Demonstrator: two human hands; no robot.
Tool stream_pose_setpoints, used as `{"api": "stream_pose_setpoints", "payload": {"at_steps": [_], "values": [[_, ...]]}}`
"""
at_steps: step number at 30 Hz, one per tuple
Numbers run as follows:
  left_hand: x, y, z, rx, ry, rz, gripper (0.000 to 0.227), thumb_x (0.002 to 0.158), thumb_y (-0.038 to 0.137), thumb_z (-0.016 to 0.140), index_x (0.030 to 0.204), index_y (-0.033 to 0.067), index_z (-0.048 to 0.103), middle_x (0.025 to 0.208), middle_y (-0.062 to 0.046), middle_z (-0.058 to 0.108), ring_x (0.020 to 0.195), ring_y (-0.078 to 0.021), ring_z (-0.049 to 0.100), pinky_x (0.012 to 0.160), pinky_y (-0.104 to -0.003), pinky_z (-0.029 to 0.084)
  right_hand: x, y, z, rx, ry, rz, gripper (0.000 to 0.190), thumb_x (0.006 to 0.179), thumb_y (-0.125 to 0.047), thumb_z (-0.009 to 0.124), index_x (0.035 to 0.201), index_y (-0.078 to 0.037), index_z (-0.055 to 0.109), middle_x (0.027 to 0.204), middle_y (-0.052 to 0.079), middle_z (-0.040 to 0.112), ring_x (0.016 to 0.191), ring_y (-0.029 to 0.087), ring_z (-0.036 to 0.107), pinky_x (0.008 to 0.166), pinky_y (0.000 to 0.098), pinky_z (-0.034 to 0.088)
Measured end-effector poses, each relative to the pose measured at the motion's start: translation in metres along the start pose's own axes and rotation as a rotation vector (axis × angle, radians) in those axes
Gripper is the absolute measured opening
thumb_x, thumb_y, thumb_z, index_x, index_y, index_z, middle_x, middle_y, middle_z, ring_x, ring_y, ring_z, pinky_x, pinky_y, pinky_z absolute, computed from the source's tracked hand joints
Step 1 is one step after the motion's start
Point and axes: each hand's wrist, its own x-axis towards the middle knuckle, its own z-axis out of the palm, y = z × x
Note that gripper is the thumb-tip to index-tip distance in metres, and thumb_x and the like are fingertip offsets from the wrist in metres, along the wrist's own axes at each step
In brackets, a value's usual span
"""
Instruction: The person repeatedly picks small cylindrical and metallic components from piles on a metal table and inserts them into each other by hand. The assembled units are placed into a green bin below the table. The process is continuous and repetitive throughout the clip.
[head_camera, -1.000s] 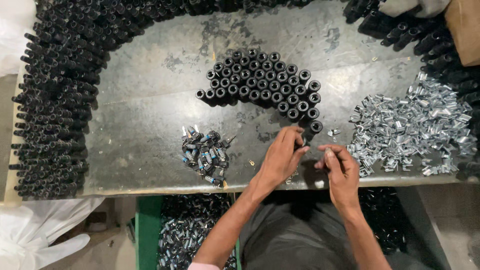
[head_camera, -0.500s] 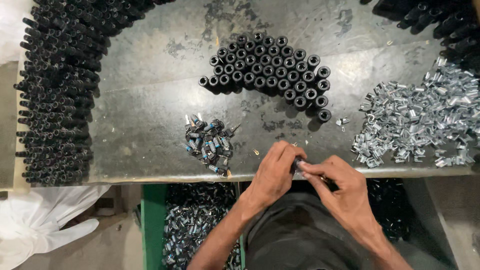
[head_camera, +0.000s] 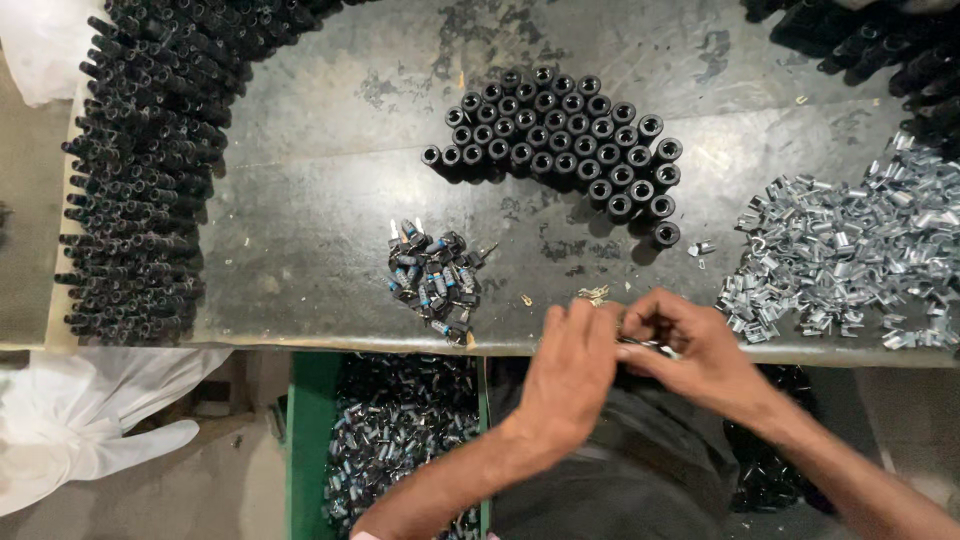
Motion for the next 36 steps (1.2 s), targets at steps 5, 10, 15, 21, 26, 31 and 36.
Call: {"api": "stream_pose_setpoints", "payload": {"at_steps": [5,10,15,21,26,31,36], "values": [[-0.028,0.004,-0.006,-0.449,-0.261,-0.029,0.057,0.088,0.017,0.074,0.138,0.0027,0.050,0.115,-0.018,0.056,0.104,-0.0412,0.057,0.089,-0.050,0.047,-0.065,-0.004,-0.098,-1.113,-0.031,-0.274,0.025,0.084,-0.043,0.072,0.106,-0.030,0.075,0.118,-0.007,0.073,0.110,0.018,0.067,0.088,0.0343,0.055],[-0.017,-0.130,-0.016,0.414,0.001,-0.276,0.039,0.070,0.002,0.071,0.107,0.0086,0.061,0.109,-0.012,0.057,0.103,-0.0345,0.055,0.082,-0.047,0.047,-0.064,0.012,-0.074,-0.929,-0.078,0.155,0.039,0.083,-0.032,0.076,0.123,-0.030,0.075,0.100,0.001,0.072,0.097,0.018,0.067,0.087,0.0343,0.055],[-0.007,-0.184,-0.012,0.211,0.019,-0.238,0.022,0.087,0.006,0.071,0.107,0.0148,0.068,0.108,-0.008,0.059,0.107,-0.0339,0.056,0.090,-0.048,0.047,0.015,0.033,-0.008,-0.912,0.034,-0.256,0.050,0.079,-0.002,0.065,0.125,-0.022,0.072,0.109,0.008,0.064,0.104,0.030,0.062,0.087,0.0406,0.054],[-0.018,-0.171,-0.022,-0.325,0.497,-0.095,0.023,0.093,0.001,0.057,0.115,0.0076,0.064,0.138,-0.015,0.059,0.134,-0.0333,0.054,0.114,-0.045,0.043,0.025,0.031,0.003,-1.168,0.080,-0.184,0.039,0.085,-0.026,0.066,0.124,-0.022,0.070,0.106,0.004,0.059,0.101,0.028,0.057,0.081,0.0414,0.054],[-0.029,-0.141,0.003,-1.116,0.479,-0.366,0.025,0.108,0.015,0.050,0.128,0.0044,0.061,0.095,-0.002,0.063,0.088,-0.0100,0.061,0.090,-0.031,0.055,0.013,0.024,-0.004,-1.246,0.016,-0.332,0.056,0.080,-0.054,0.069,0.120,-0.016,0.067,0.099,0.007,0.057,0.091,0.028,0.054,0.078,0.0418,0.051],[-0.032,-0.104,0.020,-1.405,0.369,-0.559,0.024,0.106,0.012,0.060,0.127,-0.0001,0.059,0.089,-0.003,0.063,0.083,-0.0116,0.062,0.081,-0.029,0.054,0.003,0.041,-0.010,-1.249,0.003,-0.477,0.049,0.077,-0.050,0.071,0.108,-0.013,0.067,0.098,0.007,0.058,0.089,0.028,0.055,0.072,0.0422,0.049],[-0.030,-0.066,0.030,-1.767,0.224,-0.704,0.026,0.103,0.014,0.063,0.124,0.0006,0.057,0.090,-0.005,0.066,0.083,-0.0113,0.064,0.075,-0.030,0.056,-0.010,0.049,-0.005,-0.847,0.001,-0.462,0.018,0.084,-0.022,0.077,0.097,-0.010,0.070,0.089,0.004,0.065,0.082,0.025,0.062,0.071,0.0383,0.052]]}}
